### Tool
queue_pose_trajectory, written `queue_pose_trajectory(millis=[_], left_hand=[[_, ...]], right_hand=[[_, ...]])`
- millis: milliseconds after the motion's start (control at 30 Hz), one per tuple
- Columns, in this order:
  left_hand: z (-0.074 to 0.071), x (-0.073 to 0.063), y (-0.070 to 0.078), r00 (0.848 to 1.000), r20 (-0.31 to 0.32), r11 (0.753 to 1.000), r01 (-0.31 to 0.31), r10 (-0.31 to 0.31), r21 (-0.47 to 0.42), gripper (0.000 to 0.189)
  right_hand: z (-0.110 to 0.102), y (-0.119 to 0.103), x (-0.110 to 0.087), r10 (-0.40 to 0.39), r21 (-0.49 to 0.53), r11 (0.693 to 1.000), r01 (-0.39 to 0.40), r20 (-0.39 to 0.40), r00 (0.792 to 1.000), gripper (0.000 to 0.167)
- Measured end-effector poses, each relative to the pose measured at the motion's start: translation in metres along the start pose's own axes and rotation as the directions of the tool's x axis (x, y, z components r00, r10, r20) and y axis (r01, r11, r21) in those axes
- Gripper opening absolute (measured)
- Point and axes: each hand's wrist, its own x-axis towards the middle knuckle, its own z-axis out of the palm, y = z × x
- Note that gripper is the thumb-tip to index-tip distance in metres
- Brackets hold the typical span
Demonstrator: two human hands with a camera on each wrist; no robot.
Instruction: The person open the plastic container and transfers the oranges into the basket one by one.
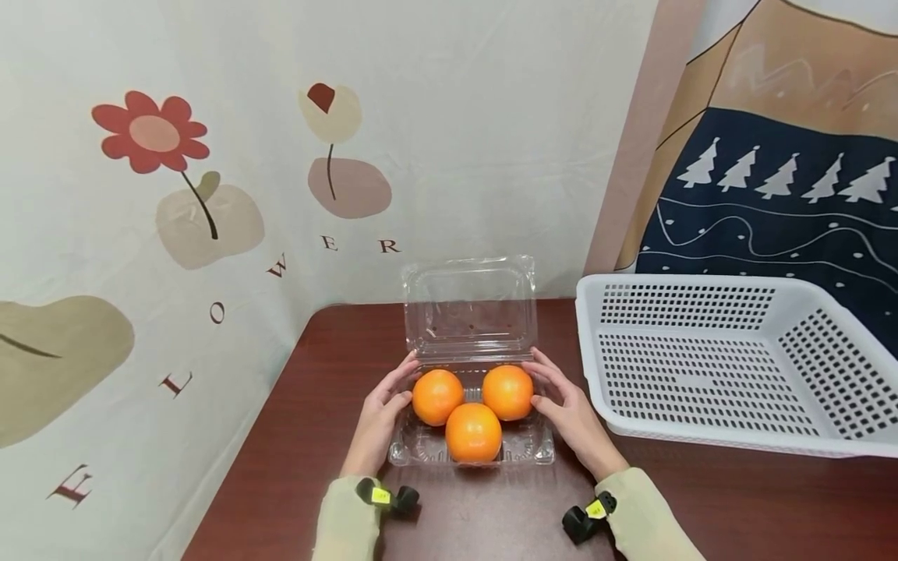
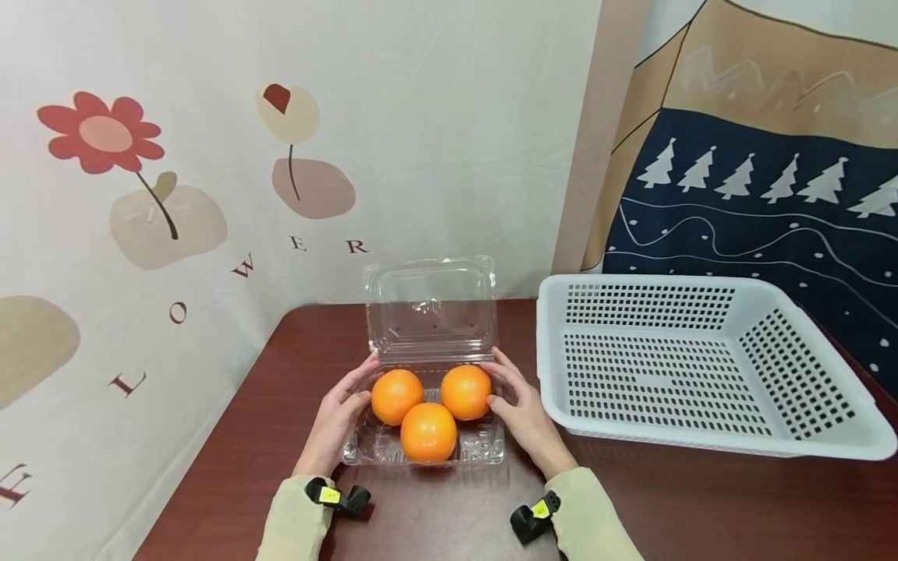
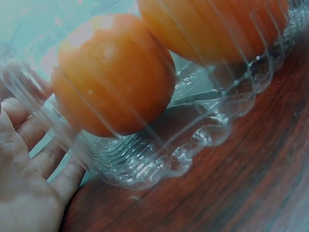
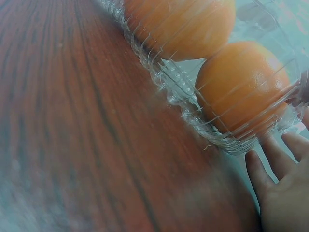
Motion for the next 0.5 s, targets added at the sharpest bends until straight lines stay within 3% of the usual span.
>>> queue_pose_trajectory(millis=[500], left_hand=[[-0.0006,0.0000,0.0005,1.000,-0.008,1.000,-0.005,0.005,-0.009,0.043]], right_hand=[[-0.0007,0.0032,0.0007,0.021,-0.010,1.000,-0.021,-0.001,1.000,0.043]])
